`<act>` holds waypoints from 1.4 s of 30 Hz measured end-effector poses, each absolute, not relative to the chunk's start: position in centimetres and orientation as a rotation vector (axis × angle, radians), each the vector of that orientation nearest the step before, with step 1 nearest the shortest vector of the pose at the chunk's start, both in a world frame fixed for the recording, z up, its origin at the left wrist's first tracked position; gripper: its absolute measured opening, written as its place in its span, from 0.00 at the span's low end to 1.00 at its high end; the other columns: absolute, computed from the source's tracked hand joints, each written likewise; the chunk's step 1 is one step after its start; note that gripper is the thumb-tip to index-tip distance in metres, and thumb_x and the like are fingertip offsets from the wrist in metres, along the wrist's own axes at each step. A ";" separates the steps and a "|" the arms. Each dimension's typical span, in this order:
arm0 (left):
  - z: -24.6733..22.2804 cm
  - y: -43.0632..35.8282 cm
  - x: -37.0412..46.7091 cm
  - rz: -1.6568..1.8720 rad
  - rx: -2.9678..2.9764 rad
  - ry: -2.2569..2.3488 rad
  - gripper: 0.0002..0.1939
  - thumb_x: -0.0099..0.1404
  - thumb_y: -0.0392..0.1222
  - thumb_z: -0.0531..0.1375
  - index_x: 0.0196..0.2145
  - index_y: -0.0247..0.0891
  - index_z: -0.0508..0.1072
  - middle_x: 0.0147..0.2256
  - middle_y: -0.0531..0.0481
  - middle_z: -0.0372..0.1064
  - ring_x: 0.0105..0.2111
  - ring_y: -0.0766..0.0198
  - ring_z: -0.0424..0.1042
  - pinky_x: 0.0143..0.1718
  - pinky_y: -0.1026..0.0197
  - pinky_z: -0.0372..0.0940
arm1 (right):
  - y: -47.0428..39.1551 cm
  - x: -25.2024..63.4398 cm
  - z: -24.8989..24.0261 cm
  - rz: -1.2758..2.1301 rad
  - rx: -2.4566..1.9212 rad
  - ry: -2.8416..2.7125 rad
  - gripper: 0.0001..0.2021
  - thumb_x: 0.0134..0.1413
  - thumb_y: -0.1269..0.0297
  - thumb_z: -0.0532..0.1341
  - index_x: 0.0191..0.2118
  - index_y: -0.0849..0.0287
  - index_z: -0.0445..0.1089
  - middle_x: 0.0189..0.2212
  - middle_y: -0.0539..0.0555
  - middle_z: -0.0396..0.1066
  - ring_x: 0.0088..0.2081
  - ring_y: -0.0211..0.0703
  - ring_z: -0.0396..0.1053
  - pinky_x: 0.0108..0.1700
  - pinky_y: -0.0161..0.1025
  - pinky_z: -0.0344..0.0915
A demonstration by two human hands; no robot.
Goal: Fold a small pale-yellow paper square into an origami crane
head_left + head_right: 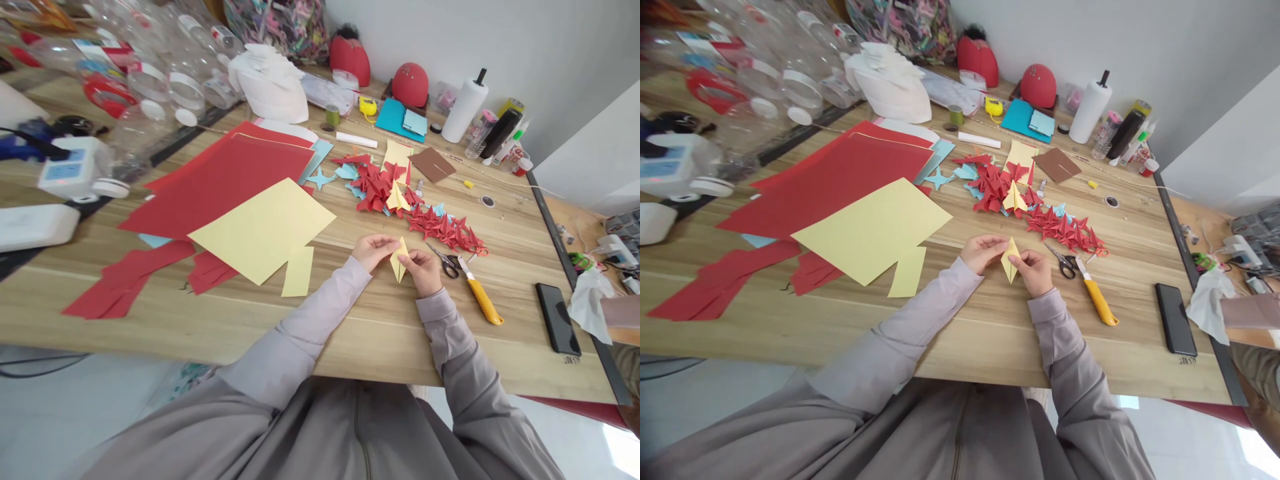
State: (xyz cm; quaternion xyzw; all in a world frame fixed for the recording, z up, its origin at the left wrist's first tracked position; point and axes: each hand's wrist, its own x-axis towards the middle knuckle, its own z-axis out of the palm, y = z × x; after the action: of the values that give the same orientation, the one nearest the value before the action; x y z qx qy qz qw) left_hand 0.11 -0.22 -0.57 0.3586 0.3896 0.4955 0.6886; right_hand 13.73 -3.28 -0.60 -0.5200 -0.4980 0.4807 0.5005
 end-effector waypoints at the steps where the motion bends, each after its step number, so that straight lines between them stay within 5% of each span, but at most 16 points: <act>1: -0.6 -0.3 0.1 1.072 0.808 0.864 0.20 0.37 0.47 0.70 0.27 0.32 0.74 0.25 0.50 0.72 0.23 0.68 0.69 0.26 0.65 0.64 | -3.2 13.8 -0.6 1.150 -1.256 -1.181 0.15 0.36 0.54 0.67 0.17 0.60 0.66 0.15 0.47 0.65 0.18 0.33 0.58 0.22 0.33 0.56; 14: -0.4 -0.4 0.0 1.000 0.700 0.787 0.21 0.29 0.41 0.72 0.23 0.30 0.72 0.20 0.50 0.72 0.21 0.65 0.71 0.27 0.60 0.68 | -3.2 14.2 -1.0 1.255 -1.191 -1.063 0.16 0.43 0.50 0.63 0.20 0.60 0.67 0.15 0.47 0.64 0.18 0.33 0.58 0.22 0.34 0.56; 22: 0.1 -0.5 0.1 0.960 0.660 0.730 0.22 0.29 0.41 0.73 0.23 0.30 0.72 0.20 0.49 0.72 0.20 0.65 0.71 0.23 0.61 0.68 | -3.2 14.1 -1.1 1.239 -1.149 -1.032 0.19 0.44 0.52 0.63 0.16 0.59 0.60 0.13 0.45 0.57 0.16 0.30 0.50 0.19 0.32 0.47; 31: 0.0 -0.4 0.2 1.005 0.646 0.749 0.20 0.31 0.38 0.72 0.26 0.31 0.73 0.24 0.49 0.73 0.25 0.64 0.72 0.32 0.57 0.68 | -3.2 13.9 -1.2 1.157 -1.197 -1.115 0.20 0.47 0.50 0.59 0.16 0.59 0.62 0.13 0.46 0.58 0.17 0.32 0.53 0.20 0.33 0.51; 34: -0.2 -0.1 0.0 1.085 0.596 0.771 0.20 0.32 0.39 0.71 0.25 0.31 0.72 0.24 0.50 0.73 0.25 0.64 0.72 0.33 0.57 0.68 | -3.3 13.6 -1.1 1.121 -1.137 -1.133 0.12 0.47 0.54 0.60 0.28 0.58 0.67 0.19 0.47 0.63 0.19 0.34 0.58 0.21 0.33 0.56; 37: -0.4 0.1 -0.1 1.118 0.563 0.795 0.20 0.31 0.39 0.71 0.24 0.32 0.72 0.24 0.50 0.72 0.25 0.65 0.71 0.31 0.58 0.68 | -3.5 13.4 -1.1 1.030 -1.109 -1.267 0.15 0.45 0.61 0.62 0.42 0.54 0.66 0.28 0.49 0.66 0.25 0.36 0.63 0.24 0.33 0.60; 42: -0.7 0.2 -0.1 1.104 0.590 0.796 0.18 0.33 0.39 0.71 0.24 0.32 0.72 0.24 0.50 0.72 0.24 0.66 0.70 0.29 0.59 0.67 | -3.8 13.5 -1.2 0.717 -1.134 -1.583 0.09 0.51 0.69 0.55 0.35 0.54 0.72 0.32 0.53 0.66 0.33 0.39 0.65 0.29 0.36 0.62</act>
State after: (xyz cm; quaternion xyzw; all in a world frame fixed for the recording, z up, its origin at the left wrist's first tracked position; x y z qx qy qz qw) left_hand -0.09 0.15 -0.66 0.2685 0.3626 0.5029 0.7373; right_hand 13.48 -3.79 -1.19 -0.4705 -0.6570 0.2975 0.5083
